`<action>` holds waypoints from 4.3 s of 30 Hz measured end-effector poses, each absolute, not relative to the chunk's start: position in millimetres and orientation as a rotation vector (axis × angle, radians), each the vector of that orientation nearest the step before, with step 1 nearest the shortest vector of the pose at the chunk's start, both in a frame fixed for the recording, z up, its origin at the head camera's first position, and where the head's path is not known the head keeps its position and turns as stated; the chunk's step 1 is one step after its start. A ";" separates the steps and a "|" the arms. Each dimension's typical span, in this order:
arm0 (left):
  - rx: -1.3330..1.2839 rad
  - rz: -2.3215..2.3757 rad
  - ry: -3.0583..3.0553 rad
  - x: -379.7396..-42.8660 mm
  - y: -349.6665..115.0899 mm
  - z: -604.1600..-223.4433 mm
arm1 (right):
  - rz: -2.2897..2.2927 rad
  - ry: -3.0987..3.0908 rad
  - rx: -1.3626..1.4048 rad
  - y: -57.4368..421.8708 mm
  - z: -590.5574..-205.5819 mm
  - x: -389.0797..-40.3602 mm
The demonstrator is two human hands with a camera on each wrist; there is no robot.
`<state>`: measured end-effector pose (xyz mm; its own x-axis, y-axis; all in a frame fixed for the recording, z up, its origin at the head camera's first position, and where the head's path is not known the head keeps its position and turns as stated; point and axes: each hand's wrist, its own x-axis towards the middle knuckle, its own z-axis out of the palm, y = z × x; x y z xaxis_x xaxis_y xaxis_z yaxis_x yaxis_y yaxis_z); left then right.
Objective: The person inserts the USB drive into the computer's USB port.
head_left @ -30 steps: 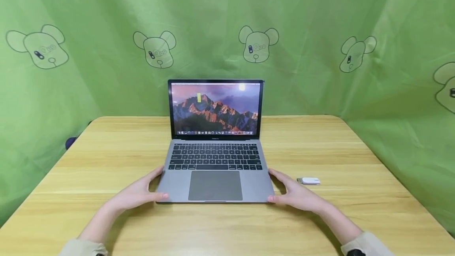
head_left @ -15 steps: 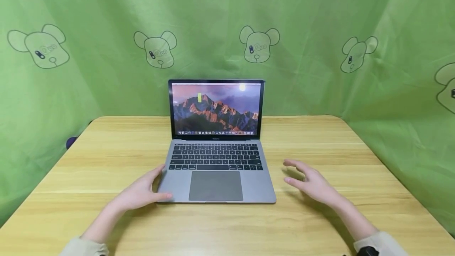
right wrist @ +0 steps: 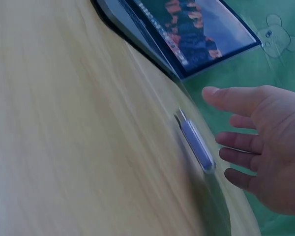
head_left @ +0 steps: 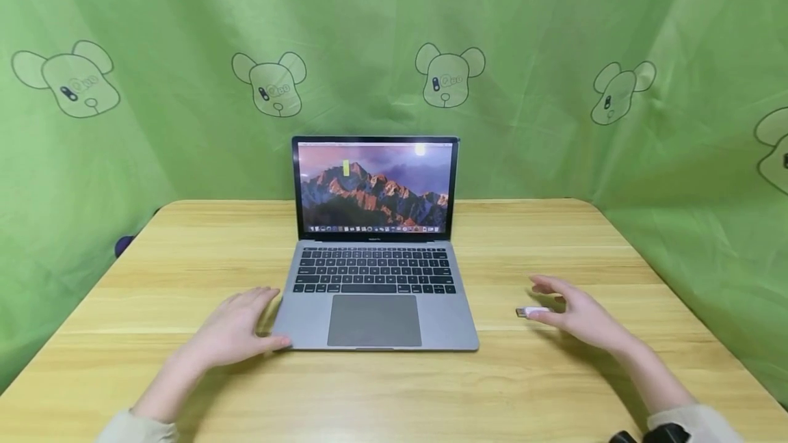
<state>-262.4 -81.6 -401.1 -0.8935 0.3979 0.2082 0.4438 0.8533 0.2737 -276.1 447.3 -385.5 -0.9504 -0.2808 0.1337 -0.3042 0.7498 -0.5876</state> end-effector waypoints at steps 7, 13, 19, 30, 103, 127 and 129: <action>-0.677 -0.325 -2.883 -263.8 -80.6 -405.1 | 0.885 -2.913 0.490 459.1 -391.4 -277.2; -0.670 -0.278 -2.908 -264.7 -78.3 -406.7 | 0.792 -2.920 0.527 464.9 -395.8 -280.3; -0.676 -0.240 -2.928 -265.8 -77.6 -406.7 | 0.811 -2.910 0.584 466.2 -396.8 -282.6; -0.677 -0.221 -2.924 -266.4 -77.4 -406.4 | 0.793 -2.944 0.552 465.0 -398.5 -284.9; -0.697 -0.209 -2.892 -264.9 -75.6 -407.7 | 0.755 -2.856 0.513 390.9 -405.5 -383.1; -0.680 -0.228 -2.908 -262.5 -75.8 -407.1 | 0.837 -2.871 0.572 393.9 -409.3 -382.7; -0.679 -0.226 -2.907 -262.4 -75.7 -407.2 | 0.848 -2.871 0.562 394.3 -410.2 -382.6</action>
